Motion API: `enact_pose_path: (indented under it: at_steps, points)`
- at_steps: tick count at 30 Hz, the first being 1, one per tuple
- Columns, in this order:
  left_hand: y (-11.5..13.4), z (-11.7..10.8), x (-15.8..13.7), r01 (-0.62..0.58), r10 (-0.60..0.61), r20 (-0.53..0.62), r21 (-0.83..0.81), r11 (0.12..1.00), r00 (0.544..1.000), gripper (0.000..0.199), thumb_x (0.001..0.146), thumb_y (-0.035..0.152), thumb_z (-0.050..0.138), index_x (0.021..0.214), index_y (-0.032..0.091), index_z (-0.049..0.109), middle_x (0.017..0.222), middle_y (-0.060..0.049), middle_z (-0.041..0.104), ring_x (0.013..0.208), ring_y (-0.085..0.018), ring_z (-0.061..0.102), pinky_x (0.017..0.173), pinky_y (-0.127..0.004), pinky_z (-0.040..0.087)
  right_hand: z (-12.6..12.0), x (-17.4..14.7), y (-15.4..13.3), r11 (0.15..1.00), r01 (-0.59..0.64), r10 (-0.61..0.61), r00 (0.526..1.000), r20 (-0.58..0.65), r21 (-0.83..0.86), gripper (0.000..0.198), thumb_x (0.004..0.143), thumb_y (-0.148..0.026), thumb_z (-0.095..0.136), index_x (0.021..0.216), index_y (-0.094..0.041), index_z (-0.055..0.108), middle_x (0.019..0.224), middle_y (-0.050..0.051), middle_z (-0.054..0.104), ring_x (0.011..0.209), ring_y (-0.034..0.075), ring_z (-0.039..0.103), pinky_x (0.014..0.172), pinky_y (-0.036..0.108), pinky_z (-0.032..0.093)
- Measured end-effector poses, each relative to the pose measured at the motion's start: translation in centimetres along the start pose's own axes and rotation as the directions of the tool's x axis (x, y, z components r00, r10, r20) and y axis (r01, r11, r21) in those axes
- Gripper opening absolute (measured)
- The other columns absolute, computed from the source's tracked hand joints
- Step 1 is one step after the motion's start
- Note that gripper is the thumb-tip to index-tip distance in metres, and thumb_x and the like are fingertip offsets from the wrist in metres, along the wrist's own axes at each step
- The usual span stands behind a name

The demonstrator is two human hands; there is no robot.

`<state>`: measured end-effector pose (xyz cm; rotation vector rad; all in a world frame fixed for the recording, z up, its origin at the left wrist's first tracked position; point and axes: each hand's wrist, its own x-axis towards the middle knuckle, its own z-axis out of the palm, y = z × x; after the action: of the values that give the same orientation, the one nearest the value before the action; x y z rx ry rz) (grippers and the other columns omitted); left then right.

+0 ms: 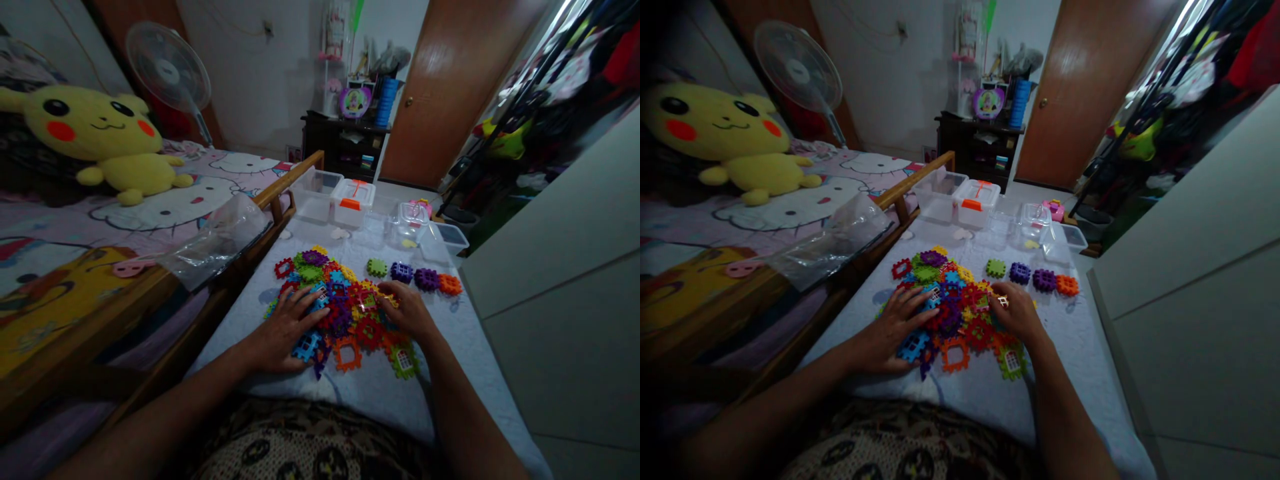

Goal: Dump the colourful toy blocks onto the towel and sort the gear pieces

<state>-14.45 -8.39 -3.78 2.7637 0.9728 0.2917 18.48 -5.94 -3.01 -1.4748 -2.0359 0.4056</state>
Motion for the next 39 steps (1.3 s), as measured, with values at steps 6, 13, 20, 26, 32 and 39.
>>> enact_pose_path:
  at_steps: [6,13,20,26,32,39]
  points:
    - [-1.2,-0.5,-0.5,0.027,-0.026,0.009,-0.043,0.999,1.000,0.095,0.073,0.045,0.072,0.153,0.034,0.023,0.162,-0.010,0.018,0.147,-0.043,0.014,0.117,-0.067,0.009,0.6,-0.3,0.1,0.997,-0.012,0.011,1.000,0.010,0.071,0.024,0.090,-0.035,0.053,0.104,-0.021,0.068,0.102,0.009,0.072,0.090,0.022,0.067,0.078,0.036,0.054]
    - [-2.5,-1.5,-0.8,0.053,-0.047,0.062,-0.100,0.994,0.997,0.114,0.062,0.058,0.082,0.155,0.035,0.019,0.163,-0.012,0.013,0.148,-0.044,0.010,0.117,-0.067,0.012,-0.2,-0.6,1.2,0.990,-0.073,0.083,0.994,-0.075,0.124,0.026,0.085,-0.036,0.057,0.102,-0.020,0.069,0.092,0.008,0.074,0.081,0.021,0.069,0.074,0.035,0.054]
    - [-4.0,-3.3,-0.1,0.046,-0.031,0.097,-0.149,0.988,0.995,0.122,0.055,0.075,0.078,0.155,0.035,0.021,0.163,-0.014,0.012,0.148,-0.046,0.008,0.116,-0.067,0.015,-0.9,-0.9,2.2,0.973,-0.156,0.180,0.974,-0.136,0.168,0.027,0.082,-0.038,0.059,0.099,-0.020,0.069,0.086,0.007,0.074,0.071,0.021,0.067,0.066,0.034,0.054]
    - [-6.6,-5.7,5.5,0.117,-0.126,-0.036,-0.189,0.975,0.991,0.059,0.095,0.058,0.045,0.143,0.024,0.045,0.155,-0.012,0.033,0.147,-0.032,0.024,0.120,-0.051,0.022,-0.4,-0.9,2.5,0.968,-0.157,0.184,0.975,-0.124,0.198,0.025,0.082,-0.038,0.060,0.096,-0.020,0.070,0.083,0.006,0.074,0.071,0.021,0.068,0.063,0.033,0.053]
    - [-10.5,-4.2,14.1,0.263,-0.259,0.133,-0.015,0.965,0.957,0.046,0.097,0.031,0.038,0.136,0.012,0.051,0.147,-0.016,0.047,0.141,-0.028,0.034,0.118,-0.043,0.023,0.0,-1.0,2.5,0.974,-0.150,0.166,0.982,-0.088,0.169,0.025,0.083,-0.036,0.057,0.095,-0.019,0.070,0.083,0.007,0.073,0.069,0.020,0.066,0.063,0.033,0.052]
    - [-13.3,-1.7,16.6,0.284,-0.269,0.202,-0.050,0.958,0.942,0.046,0.090,0.029,0.046,0.132,0.013,0.055,0.139,-0.013,0.058,0.129,-0.025,0.049,0.109,-0.037,0.036,0.0,-0.9,2.2,0.977,-0.134,0.147,0.987,-0.068,0.169,0.026,0.083,-0.035,0.056,0.097,-0.018,0.070,0.078,0.005,0.072,0.065,0.019,0.064,0.061,0.031,0.050]
